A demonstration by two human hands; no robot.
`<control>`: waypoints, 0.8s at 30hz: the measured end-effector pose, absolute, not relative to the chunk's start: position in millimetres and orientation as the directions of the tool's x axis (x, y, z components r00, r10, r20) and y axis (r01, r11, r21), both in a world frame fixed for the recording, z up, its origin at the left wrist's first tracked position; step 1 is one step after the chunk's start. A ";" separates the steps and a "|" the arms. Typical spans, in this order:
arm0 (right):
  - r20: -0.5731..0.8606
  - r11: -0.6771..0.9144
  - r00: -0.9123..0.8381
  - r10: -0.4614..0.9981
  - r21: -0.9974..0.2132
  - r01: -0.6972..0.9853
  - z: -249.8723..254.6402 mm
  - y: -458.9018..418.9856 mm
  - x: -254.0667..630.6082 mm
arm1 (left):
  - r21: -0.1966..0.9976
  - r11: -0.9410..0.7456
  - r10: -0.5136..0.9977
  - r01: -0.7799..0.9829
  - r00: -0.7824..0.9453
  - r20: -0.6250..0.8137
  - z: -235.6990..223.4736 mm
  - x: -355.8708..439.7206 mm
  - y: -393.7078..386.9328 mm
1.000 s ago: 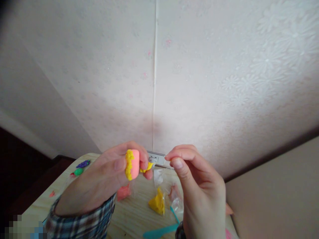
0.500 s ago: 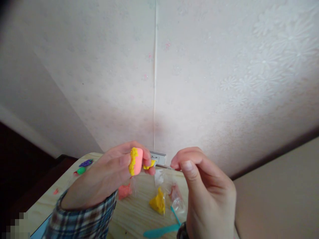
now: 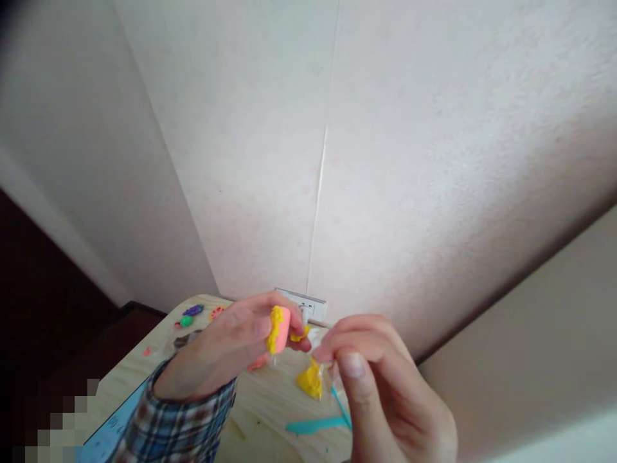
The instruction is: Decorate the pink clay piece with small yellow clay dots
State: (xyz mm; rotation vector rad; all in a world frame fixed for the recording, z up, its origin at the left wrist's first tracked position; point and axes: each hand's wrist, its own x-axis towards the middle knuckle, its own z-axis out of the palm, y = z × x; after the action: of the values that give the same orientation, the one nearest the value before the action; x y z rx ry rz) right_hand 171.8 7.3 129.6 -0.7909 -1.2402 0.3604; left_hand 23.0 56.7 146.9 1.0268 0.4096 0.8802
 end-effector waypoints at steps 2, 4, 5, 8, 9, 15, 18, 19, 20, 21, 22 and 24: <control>0.714 0.702 0.347 0.608 -0.688 0.184 129.5 2.0 165.8 | 0.856 0.244 0.793 -0.455 0.602 0.094 143.4 19.5 52.3; 0.717 0.687 0.362 0.595 -0.688 0.233 130.2 0.3 159.5 | 0.843 0.249 0.787 -0.477 0.607 0.111 139.5 16.1 52.7; 0.724 0.677 0.340 0.600 -0.686 0.266 130.6 0.7 156.3 | 0.836 0.248 0.786 -0.490 0.606 0.122 137.9 14.4 54.2; 0.756 0.677 0.263 0.600 -0.654 0.337 130.8 4.6 146.4 | 0.818 0.236 0.795 -0.525 0.588 0.148 135.7 9.2 59.8; 0.763 0.676 0.267 0.588 -0.645 0.356 130.5 6.0 143.4 | 0.816 0.230 0.799 -0.530 0.582 0.153 135.8 7.7 61.1; 0.816 0.621 0.329 0.476 -0.577 0.531 127.6 9.7 141.2 | 0.851 0.194 0.778 -0.488 0.605 0.169 138.7 5.8 60.4; 0.845 0.596 0.294 0.447 -0.526 0.607 127.3 9.9 147.2 | 0.869 0.175 0.752 -0.462 0.633 0.185 138.6 7.9 58.4; 0.848 0.590 0.292 0.443 -0.521 0.617 127.3 9.9 148.5 | 0.872 0.166 0.748 -0.460 0.635 0.192 138.3 8.6 58.1; 0.849 0.586 0.295 0.438 -0.519 0.623 127.3 10.0 149.1 | 0.874 0.159 0.745 -0.459 0.637 0.199 138.0 9.3 57.9; 0.850 0.582 0.300 0.433 -0.518 0.627 127.4 10.0 149.2 | 0.875 0.154 0.742 -0.460 0.638 0.205 137.6 9.8 57.8; 0.851 0.580 0.302 0.429 -0.516 0.630 127.3 9.9 148.8 | 0.876 0.152 0.740 -0.457 0.640 0.205 137.3 10.3 57.8; 0.851 0.578 0.300 0.431 -0.516 0.632 127.0 10.0 147.2 | 0.879 0.157 0.737 -0.450 0.646 0.198 136.9 10.9 57.7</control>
State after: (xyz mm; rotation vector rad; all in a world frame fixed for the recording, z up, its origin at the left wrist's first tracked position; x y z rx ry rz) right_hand 147.2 10.0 127.0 -1.0224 -1.3238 -0.1699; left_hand 10.9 57.7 136.9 1.1233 0.3063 0.8682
